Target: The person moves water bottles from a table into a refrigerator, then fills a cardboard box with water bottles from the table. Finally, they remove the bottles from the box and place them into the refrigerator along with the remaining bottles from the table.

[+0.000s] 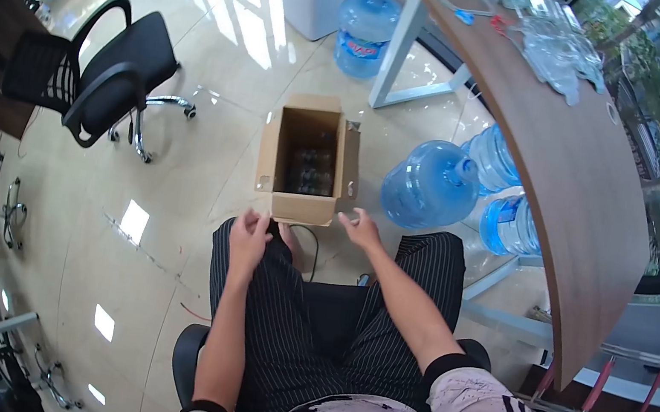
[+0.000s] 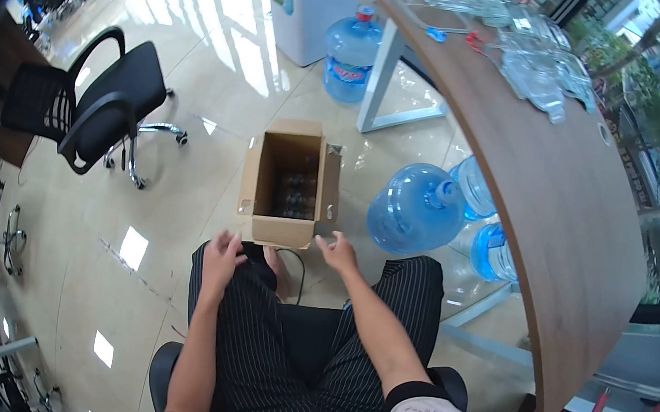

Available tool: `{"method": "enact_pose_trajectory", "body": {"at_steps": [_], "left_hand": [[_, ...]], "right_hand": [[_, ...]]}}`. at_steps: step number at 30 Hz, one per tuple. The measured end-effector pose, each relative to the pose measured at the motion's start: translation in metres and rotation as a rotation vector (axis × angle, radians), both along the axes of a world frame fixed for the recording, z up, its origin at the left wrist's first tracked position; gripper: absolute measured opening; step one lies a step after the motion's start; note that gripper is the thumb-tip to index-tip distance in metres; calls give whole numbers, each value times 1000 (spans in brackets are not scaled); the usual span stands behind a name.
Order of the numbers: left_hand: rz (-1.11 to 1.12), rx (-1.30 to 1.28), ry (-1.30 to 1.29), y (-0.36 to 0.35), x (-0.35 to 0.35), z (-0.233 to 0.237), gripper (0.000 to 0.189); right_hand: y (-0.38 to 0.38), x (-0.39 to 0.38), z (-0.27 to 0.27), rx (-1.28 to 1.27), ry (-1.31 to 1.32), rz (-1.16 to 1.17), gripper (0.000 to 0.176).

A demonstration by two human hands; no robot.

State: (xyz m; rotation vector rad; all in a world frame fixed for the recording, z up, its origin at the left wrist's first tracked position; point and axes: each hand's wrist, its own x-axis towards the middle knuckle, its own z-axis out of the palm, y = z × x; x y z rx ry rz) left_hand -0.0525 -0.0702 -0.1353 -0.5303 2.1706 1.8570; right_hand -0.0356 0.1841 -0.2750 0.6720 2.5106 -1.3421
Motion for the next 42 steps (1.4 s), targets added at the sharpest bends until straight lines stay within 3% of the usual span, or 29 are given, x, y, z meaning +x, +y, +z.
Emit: {"method": "enact_pose_trajectory", "body": {"at_steps": [1, 2, 4, 5, 7, 8, 9, 10, 11, 12, 14, 16, 17, 18, 20, 22, 24, 25, 27, 28, 30, 32, 34, 36, 39, 42], "left_hand": [[-52, -266, 86, 5, -18, -5, 54], [-65, -262, 98, 6, -32, -23, 54], [-160, -574, 244, 7, -68, -61, 62], [-179, -565, 262, 10, -78, -69, 62], [-306, -679, 186, 12, -81, -96, 70], [-324, -827, 333, 6, -84, -137, 73], [-261, -751, 304, 7, -86, -152, 67], [-283, -838, 205, 11, -87, -151, 62], [-324, -886, -19, 12, -95, -153, 57], [-176, -902, -130, 26, -90, -136, 58], [-137, -845, -223, 34, -89, -144, 66], [-76, -409, -616, 38, -86, -103, 80], [-80, -401, -613, 34, -86, -90, 80], [-3, -300, -494, 28, -83, -81, 81], [72, -193, -388, 21, -87, -80, 83], [120, 188, -133, 10, -88, -87, 81], [-44, 20, -6, 20, -87, -99, 75], [-171, -42, 196, 17, -86, -144, 70], [-429, -348, 228, 34, -75, -115, 65], [-473, -434, 356, 34, -68, -132, 63], [-497, -525, 467, 35, -57, -144, 61], [-571, -741, 460, 44, -52, -134, 61], [-558, -764, 417, 47, -50, -130, 57], [-535, -739, 349, 47, -51, -142, 51], [-470, -751, 395, 52, -52, -140, 43], [-393, -733, 466, 51, -57, -153, 36]], "right_hand": [[-4, 2, 1, -35, 6, -26, 71], [-8, 7, 2, -32, 17, -40, 71], [-16, 11, 5, -121, 86, -143, 70], [-18, 9, 5, -107, 117, -184, 68], [-22, 3, 1, -98, 206, -279, 65], [-23, -1, -1, -93, 268, -341, 64], [-23, -6, -5, 8, 309, -352, 63], [-20, -11, -8, 114, 340, -359, 62], [-18, -17, -12, 121, 194, -356, 64], [-16, -20, -13, 111, 45, -343, 66], [-14, -25, 16, -358, -389, -376, 73], [-22, -29, 31, -477, -359, -303, 73], [-26, -34, 35, -606, -321, -222, 73], [-30, -42, 36, -599, -319, -226, 73], [-44, -59, 33, -404, 71, -385, 66], [-42, -79, 18, -372, 120, -379, 60], [-44, -97, 8, -438, 282, -302, 51], [-44, -103, 6, -443, 268, -281, 51], [-40, -118, 2, -535, 4, -124, 41], [-41, -130, -6, -539, -3, -101, 41], [-42, -154, -16, -317, 295, -149, 32], [-36, -187, 1, -130, 310, -249, 36], [-27, -225, 1, 310, 443, -324, 45], [-13, -261, -11, 532, 415, -318, 58], [0, -287, -5, 156, 191, -198, 84], [9, -291, -4, 118, 228, -233, 76]]}}
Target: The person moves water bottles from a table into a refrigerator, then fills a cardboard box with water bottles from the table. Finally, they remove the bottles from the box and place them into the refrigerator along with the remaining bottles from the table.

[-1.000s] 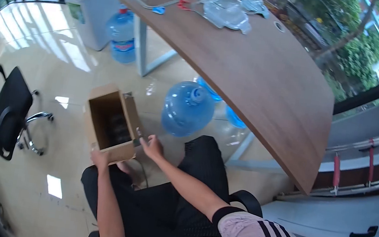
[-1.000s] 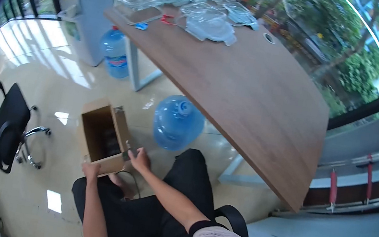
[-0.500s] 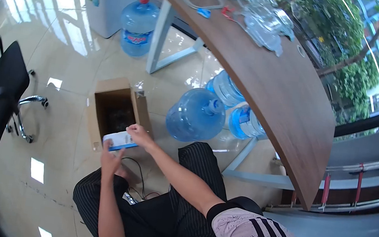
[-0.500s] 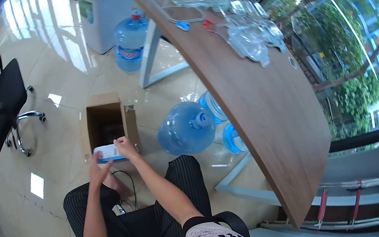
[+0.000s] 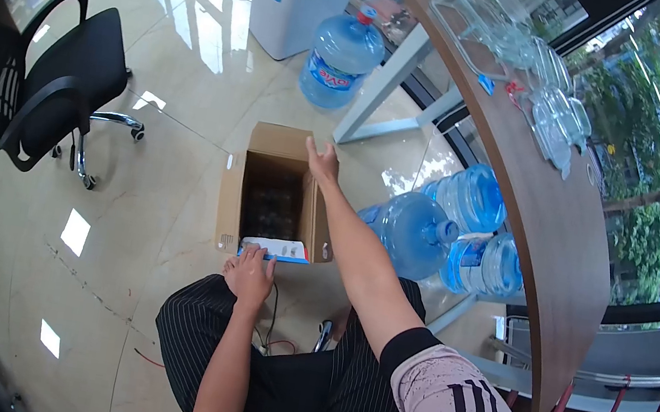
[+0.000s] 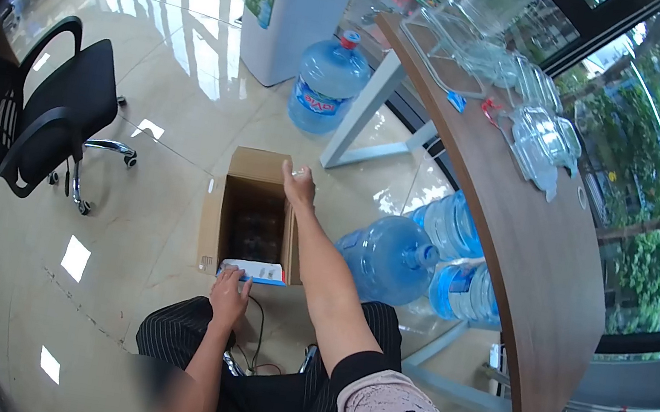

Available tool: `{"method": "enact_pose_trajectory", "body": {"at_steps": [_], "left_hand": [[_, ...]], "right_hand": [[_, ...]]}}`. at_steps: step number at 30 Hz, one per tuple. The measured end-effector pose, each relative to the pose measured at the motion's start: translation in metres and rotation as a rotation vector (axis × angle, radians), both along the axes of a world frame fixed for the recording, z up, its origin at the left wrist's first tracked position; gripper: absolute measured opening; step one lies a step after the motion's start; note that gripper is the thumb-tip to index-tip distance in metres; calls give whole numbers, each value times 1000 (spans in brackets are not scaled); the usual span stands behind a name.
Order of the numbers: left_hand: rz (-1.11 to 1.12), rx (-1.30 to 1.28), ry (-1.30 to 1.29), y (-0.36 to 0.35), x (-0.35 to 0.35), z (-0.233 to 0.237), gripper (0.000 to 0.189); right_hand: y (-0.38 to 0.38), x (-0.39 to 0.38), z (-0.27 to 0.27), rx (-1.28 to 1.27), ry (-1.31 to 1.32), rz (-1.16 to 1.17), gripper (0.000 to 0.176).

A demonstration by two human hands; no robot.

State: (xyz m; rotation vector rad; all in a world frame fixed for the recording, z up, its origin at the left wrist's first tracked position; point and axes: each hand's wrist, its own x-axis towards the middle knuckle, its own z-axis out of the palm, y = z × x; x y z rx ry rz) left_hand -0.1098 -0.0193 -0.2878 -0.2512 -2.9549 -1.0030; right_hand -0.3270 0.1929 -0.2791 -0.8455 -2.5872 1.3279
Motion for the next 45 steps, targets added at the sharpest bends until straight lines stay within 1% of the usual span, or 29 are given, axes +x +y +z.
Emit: {"method": "enact_pose_trajectory", "body": {"at_steps": [1, 3, 5, 6, 7, 8, 9, 10, 12, 13, 14, 16, 18, 20, 22, 23, 24, 26, 28, 30, 31, 32, 34, 35, 36, 38, 39, 41, 45], "left_hand": [[25, 63, -28, -1, -1, -4, 34], [59, 131, -57, -5, -3, -4, 32], [171, 218, 13, -1, -3, 3, 32], [172, 224, 16, 3, -1, 11, 32], [299, 209, 9, 4, -1, 21, 36], [424, 191, 2, 6, -2, 28, 40], [532, 170, -12, 4, -1, 22, 54], [531, 169, -3, 3, -2, 16, 54], [895, 183, -317, -3, -5, 4, 63], [915, 343, -519, -10, -10, -3, 66], [906, 343, -516, -18, -17, -17, 66], [748, 858, -689, -25, -26, -44, 61], [707, 875, -671, -26, -35, -45, 60], [673, 910, -621, -28, -29, -38, 59], [593, 655, -121, -13, -22, -25, 60], [489, 561, -213, -17, -22, -28, 67], [441, 410, -177, -11, -22, -23, 72], [286, 232, 39, 1, -16, -3, 74], [378, -32, -85, 12, -14, 16, 75], [342, -76, -92, 8, -15, 23, 75], [375, -52, -33, 9, -15, 29, 68], [380, -62, -34, 4, -18, 31, 68], [398, 158, -207, 1, -27, 29, 56], [461, 224, -126, 4, -29, 25, 47], [459, 232, -122, 7, -31, 34, 47], [571, 236, -213, 7, -29, 47, 49], [580, 259, -192, 7, -28, 44, 50], [569, 283, -179, 8, -24, 45, 53], [557, 333, -114, 7, -21, 44, 59]], "right_hand": [[5, 5, 6, 1, 3, 12, 76], [6, 24, 28, -354, -56, 120, 57], [-5, 67, 5, 52, 110, 376, 45], [-12, 85, 8, 129, 146, 397, 40], [-9, 98, 3, 299, 123, 576, 39], [-10, 109, 2, 302, 133, 577, 39], [-11, 119, 3, 450, 102, 631, 41], [-13, 128, 4, 597, 69, 680, 45], [-20, 140, 4, 546, -11, 663, 49], [-23, 146, 4, 497, -99, 649, 56], [-26, 155, 7, 498, -97, 640, 56], [-30, 178, 16, 430, -161, 659, 60], [-30, 216, 1, 374, -165, 664, 63], [-29, 243, 4, 220, -38, 686, 64], [-34, 260, 12, 234, -36, 679, 67], [-40, 273, 15, 234, -50, 665, 69], [-46, 283, 13, 227, -65, 654, 72], [-52, 294, 7, 186, -22, 652, 73], [-45, 310, 7, 142, -100, 630, 72], [-41, 326, 5, 129, -193, 645, 70], [-37, 330, -1, 89, -245, 598, 70], [-36, 332, 2, 51, -297, 545, 70], [-33, 334, 9, 29, -252, 453, 68], [-29, 326, 18, 23, -202, 360, 66], [-28, 315, 29, 30, -197, 359, 66], [-27, 295, 46, -34, -10, 270, 60], [-27, 283, 48, -34, -18, 273, 60], [-27, 252, 51, 49, 178, 270, 55], [-33, 182, 76, 75, 213, 340, 56]]}}
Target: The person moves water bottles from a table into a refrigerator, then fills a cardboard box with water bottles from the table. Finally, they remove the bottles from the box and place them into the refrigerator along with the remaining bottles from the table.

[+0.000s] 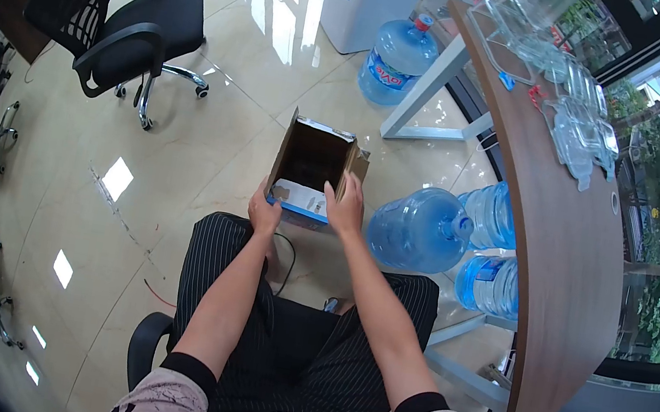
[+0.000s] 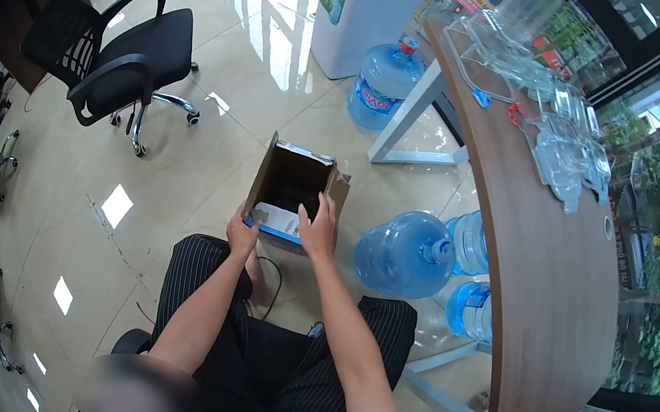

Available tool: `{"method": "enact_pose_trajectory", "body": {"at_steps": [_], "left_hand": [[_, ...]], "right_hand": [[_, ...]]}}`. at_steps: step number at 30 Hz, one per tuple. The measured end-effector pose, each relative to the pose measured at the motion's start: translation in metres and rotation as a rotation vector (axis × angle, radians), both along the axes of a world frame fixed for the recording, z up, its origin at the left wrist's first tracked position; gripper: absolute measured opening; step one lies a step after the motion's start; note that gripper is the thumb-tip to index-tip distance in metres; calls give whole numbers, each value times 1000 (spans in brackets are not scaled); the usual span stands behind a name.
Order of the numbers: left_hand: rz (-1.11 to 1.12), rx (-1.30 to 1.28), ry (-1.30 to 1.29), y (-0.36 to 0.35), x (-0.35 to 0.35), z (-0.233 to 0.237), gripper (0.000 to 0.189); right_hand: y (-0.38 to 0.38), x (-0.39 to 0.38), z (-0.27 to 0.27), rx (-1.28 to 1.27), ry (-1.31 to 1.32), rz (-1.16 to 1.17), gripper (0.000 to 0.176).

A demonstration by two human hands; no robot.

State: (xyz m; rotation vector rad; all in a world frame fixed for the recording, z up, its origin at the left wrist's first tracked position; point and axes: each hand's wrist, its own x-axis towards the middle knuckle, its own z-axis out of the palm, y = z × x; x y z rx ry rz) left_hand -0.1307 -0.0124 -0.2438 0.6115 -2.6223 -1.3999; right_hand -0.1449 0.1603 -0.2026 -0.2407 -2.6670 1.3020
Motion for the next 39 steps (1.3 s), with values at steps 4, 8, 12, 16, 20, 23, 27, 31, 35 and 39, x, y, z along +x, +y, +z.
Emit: {"method": "enact_pose_trajectory", "body": {"at_steps": [4, 8, 12, 16, 20, 23, 27, 31, 35, 39], "left_hand": [[-52, 32, 8, -11, 0, -2, 66], [-286, -117, 130, -20, 3, -5, 77], [-393, -49, 102, -29, 4, 8, 77], [-493, -184, 168, -35, 5, -5, 74], [-739, -495, 153, -33, 12, -15, 73], [-761, -524, 37, -25, 11, -9, 74], [-738, -524, -86, -16, 11, -4, 76], [-751, -555, -91, -15, 3, -23, 75], [-765, -552, -231, -7, -10, -9, 72], [-815, -594, -358, -6, -21, -18, 68]], "right_hand": [[-10, -67, -2, 210, 89, 99, 53], [-12, -96, -18, 474, 51, 246, 55], [-19, -91, -56, 574, -107, 309, 61], [-21, -77, -79, 616, -147, 327, 61], [-22, -70, -82, 527, -84, 273, 56], [-15, -60, -80, 313, 14, 197, 53], [7, -13, -79, 356, 65, 6, 61], [30, 42, -94, 51, -325, -263, 74], [47, 63, -87, -104, -553, -38, 75], [40, 77, -89, -376, -391, -161, 66]]}}
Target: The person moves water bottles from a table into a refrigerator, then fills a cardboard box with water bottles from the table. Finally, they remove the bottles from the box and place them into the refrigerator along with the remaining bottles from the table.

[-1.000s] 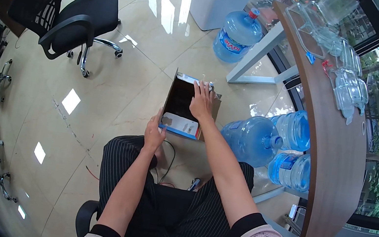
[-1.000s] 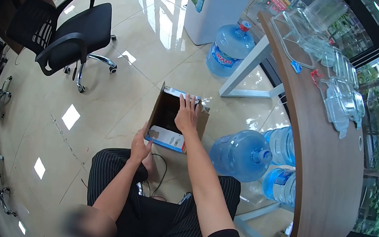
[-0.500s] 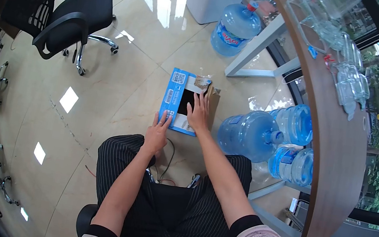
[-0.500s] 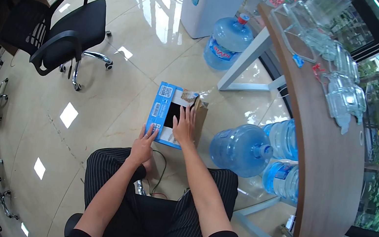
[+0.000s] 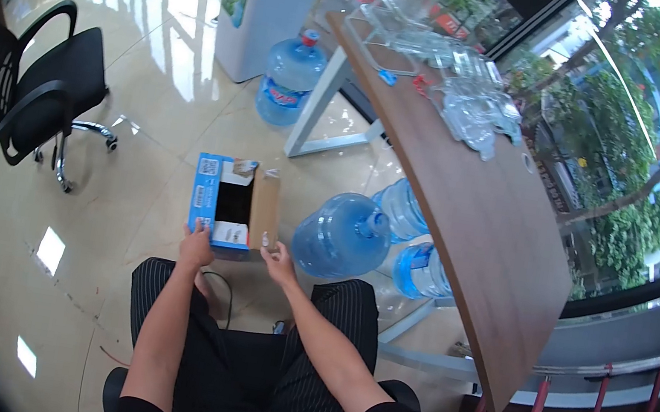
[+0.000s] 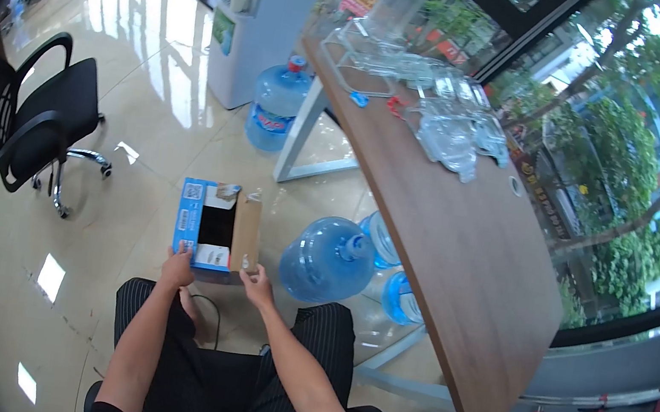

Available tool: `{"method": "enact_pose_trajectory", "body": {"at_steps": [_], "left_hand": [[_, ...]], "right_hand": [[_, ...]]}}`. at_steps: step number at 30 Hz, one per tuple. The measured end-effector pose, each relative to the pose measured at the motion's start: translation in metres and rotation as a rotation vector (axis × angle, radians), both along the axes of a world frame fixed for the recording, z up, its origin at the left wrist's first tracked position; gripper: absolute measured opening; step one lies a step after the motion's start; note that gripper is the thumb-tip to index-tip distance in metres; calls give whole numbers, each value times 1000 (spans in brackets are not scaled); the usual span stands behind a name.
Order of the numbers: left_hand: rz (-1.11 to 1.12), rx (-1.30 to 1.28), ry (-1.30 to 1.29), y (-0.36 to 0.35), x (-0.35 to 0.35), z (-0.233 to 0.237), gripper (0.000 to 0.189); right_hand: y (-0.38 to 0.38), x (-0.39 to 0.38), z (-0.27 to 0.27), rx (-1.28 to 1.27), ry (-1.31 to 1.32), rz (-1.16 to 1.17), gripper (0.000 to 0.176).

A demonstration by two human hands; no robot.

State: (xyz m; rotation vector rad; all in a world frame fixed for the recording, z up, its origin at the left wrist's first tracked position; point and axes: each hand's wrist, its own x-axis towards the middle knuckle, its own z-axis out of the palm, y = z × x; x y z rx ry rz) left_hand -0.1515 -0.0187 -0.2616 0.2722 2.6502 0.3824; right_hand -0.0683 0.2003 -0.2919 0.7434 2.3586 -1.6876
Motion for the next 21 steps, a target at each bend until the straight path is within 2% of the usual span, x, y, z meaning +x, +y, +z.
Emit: {"method": "enact_pose_trajectory", "body": {"at_steps": [2, 4, 7, 9, 10, 12, 15, 17, 19, 20, 21], "left_hand": [[-38, -7, -7, -2, -12, -11, 66], [-96, -93, -57, -1, -22, -19, 57], [-104, -122, -67, 4, -25, 6, 46], [-94, -86, -79, 3, -34, 1, 42], [-75, -72, -95, 1, -35, -3, 38], [-68, -41, -34, -1, -32, -3, 33], [-107, -32, -28, -1, -27, 2, 30], [-73, 91, 4, -3, -17, 1, 26], [8, 62, -19, 0, -10, -8, 51], [31, 124, 36, -2, -3, -15, 58], [16, 126, 35, -4, 2, 6, 57]], "right_hand": [[1, 0, 7, -56, 62, -40, 63], [-9, 5, 23, -149, 235, 72, 63], [-26, 5, 29, 30, 224, 167, 67], [-34, 0, 21, 143, 444, 346, 70], [-33, 0, 23, 155, 435, 363, 70], [-51, 0, 40, 325, 229, 405, 71], [-59, -8, 15, 625, 313, 496, 75], [-64, -9, 16, 715, 274, 543, 79], [-76, -5, 34, 653, 220, 500, 83], [-80, -2, 27, 726, 349, 466, 84], [-84, 0, 27, 668, 295, 424, 87]]}}
